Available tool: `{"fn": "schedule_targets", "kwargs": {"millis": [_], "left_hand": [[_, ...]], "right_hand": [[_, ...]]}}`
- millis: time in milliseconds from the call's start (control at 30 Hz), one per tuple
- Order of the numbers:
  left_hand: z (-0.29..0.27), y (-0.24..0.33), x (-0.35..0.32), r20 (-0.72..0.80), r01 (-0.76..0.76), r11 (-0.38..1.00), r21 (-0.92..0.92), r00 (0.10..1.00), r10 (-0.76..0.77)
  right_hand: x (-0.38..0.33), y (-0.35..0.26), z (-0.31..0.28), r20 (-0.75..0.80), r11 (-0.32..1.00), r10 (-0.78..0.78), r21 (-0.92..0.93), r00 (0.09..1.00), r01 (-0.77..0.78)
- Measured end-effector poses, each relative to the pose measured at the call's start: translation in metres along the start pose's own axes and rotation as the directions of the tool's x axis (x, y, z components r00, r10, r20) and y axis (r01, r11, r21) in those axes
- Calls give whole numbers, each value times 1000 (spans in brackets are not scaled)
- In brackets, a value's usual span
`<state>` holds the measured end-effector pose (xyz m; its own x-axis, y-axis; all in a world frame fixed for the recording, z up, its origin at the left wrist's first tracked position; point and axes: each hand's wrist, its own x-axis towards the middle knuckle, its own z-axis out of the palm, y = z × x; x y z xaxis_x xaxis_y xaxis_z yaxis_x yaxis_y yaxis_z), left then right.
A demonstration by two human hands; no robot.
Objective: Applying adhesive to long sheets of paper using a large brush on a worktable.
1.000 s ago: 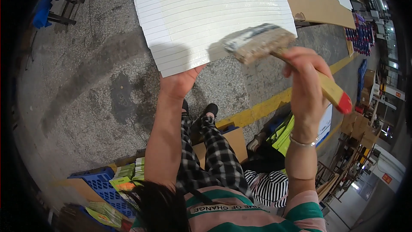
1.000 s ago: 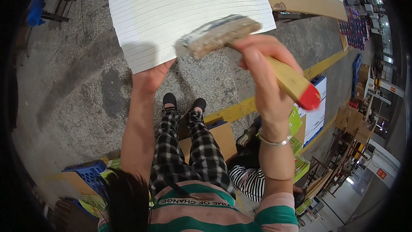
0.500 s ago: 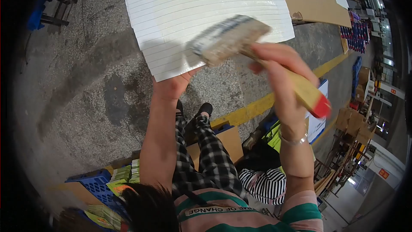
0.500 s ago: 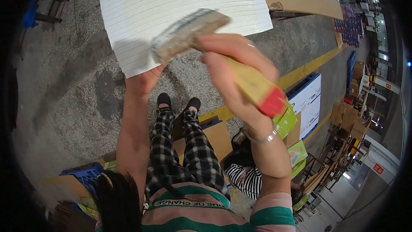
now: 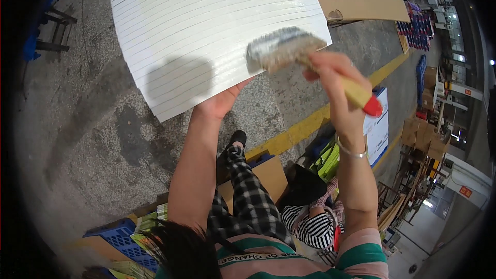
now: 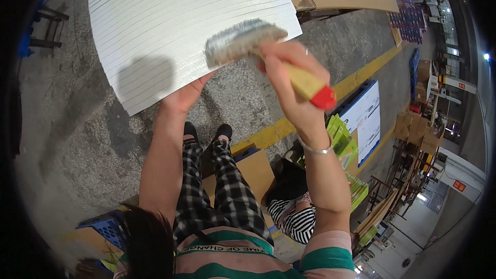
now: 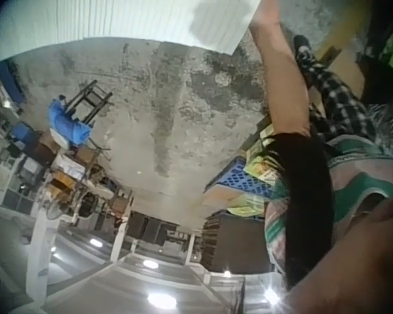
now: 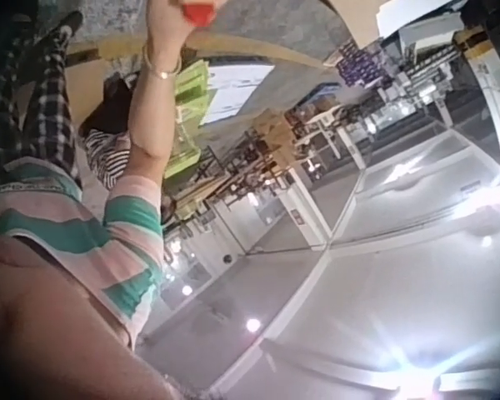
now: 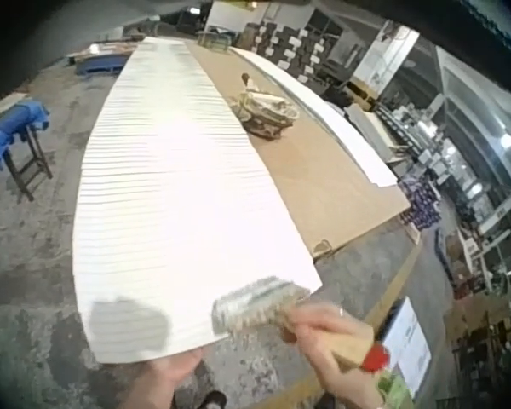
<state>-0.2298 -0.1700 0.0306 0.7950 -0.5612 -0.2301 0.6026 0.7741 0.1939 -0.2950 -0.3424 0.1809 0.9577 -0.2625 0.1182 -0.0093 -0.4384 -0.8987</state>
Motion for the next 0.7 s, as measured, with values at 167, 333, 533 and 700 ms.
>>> {"fn": "schedule_targets", "kwargs": {"millis": [167,333,533,700], "left_hand": [[8,-4,9,-205,-3,997,-78,979,-13],[18,-16,23,-70,60,990,-127,995,-69],[-10,-15,22,-325,43,998,34,945,-29],[28,-21,24,-368,72,991,-117,923,-111]], "right_hand": [[-28,-16,-25,-88,987,144,83,986,-137],[-1,1,-8,-165,981,-75,-188,983,43],[-36,-15,-10,-239,989,145,0,960,-150],[-15,11,-20,-223,994,-18,-108,975,-6]]}}
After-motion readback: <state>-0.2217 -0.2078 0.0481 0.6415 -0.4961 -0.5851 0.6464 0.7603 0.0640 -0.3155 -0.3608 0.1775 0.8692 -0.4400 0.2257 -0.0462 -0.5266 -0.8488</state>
